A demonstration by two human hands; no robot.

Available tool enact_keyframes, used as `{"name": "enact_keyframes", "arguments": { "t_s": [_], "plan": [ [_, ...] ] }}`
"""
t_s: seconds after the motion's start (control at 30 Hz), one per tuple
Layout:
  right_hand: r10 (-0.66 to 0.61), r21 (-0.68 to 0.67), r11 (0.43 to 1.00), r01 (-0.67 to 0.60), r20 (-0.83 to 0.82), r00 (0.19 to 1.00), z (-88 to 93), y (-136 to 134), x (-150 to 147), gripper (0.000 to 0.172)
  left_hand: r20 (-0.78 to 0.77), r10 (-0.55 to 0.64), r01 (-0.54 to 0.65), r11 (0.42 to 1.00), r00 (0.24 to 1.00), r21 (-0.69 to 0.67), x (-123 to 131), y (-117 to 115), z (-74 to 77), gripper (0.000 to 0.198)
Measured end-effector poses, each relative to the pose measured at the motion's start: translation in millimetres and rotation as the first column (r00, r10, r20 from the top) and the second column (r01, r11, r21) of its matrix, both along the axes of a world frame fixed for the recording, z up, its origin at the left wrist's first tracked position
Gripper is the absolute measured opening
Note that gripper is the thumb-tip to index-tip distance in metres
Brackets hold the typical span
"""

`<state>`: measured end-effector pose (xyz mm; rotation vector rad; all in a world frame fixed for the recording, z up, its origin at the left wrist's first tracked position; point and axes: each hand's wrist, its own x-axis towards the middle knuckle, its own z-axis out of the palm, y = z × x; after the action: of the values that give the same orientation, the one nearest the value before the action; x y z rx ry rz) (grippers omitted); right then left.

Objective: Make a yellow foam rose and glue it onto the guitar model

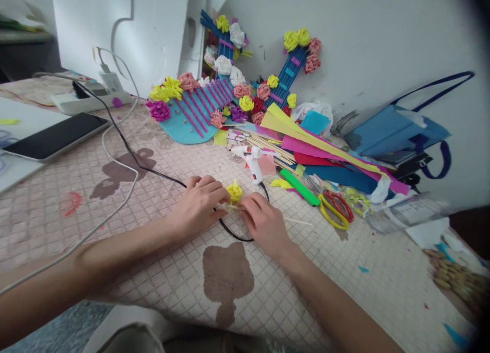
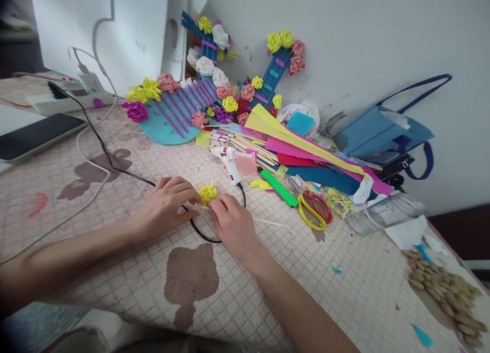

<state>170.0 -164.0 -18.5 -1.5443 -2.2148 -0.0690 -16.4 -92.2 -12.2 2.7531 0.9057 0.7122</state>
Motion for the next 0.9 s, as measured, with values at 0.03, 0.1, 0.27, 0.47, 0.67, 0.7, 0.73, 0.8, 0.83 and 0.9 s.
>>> {"name": "enact_keyframes", "arguments": {
  "t_s": [0.03,0.1,0.27,0.47,0.67,0.7,0.73,0.8,0.83,0.9],
  "plan": [
    [0.004,-0.007,1.0,-0.004,-0.001,1.0,-1.0,0.5,0.4,0.015,-0.001,-0.015,0.015,1.0,1.0,-0.001,-0.2,0.1,0.2,0.006],
    [0.007,-0.018,1.0,-0.007,-0.004,1.0,-3.0,1.2,1.2,0.015,-0.012,-0.034,0.034,0.999,0.999,-0.004,-0.3,0.0,1.1,0.001],
    [0.016,-0.04,0.999,-0.016,-0.004,1.0,-6.0,1.7,2.2,0.017,-0.051,-0.039,0.039,0.999,0.998,-0.002,1.3,-1.7,2.8,0.012],
    [0.032,-0.053,0.998,-0.032,-0.01,0.999,-6.1,2.6,1.7,0.018,-0.06,-0.045,0.045,0.999,0.997,0.011,2.7,-2.5,2.2,0.015],
    [0.058,-0.053,0.997,-0.06,-0.037,0.998,-4.2,4.2,0.7,0.015,-0.115,-0.025,0.025,1.0,0.993,-0.007,2.7,-3.3,3.8,0.015],
    [0.054,-0.046,0.997,-0.057,-0.047,0.997,-4.2,4.4,0.7,0.014,-0.119,-0.021,0.021,1.0,0.993,-0.007,2.7,-3.5,4.0,0.016],
    [0.053,-0.04,0.998,-0.055,-0.056,0.997,-4.4,4.5,0.7,0.013,-0.119,-0.017,0.016,1.0,0.993,-0.004,2.6,-3.4,4.0,0.016],
    [0.053,-0.028,0.998,-0.055,-0.071,0.996,-5.2,4.7,0.6,0.012,-0.113,-0.006,0.007,1.0,0.994,0.006,1.9,-3.0,3.5,0.016],
    [0.054,-0.022,0.998,-0.056,-0.077,0.996,-5.5,4.8,0.5,0.012,-0.109,-0.001,0.003,1.0,0.994,0.013,1.4,-2.5,3.2,0.016],
    [0.051,0.002,0.999,-0.051,-0.09,0.995,-6.1,5.4,-0.1,0.011,-0.1,0.008,-0.005,1.0,0.995,0.025,0.2,-1.3,2.6,0.015]
  ]
}}
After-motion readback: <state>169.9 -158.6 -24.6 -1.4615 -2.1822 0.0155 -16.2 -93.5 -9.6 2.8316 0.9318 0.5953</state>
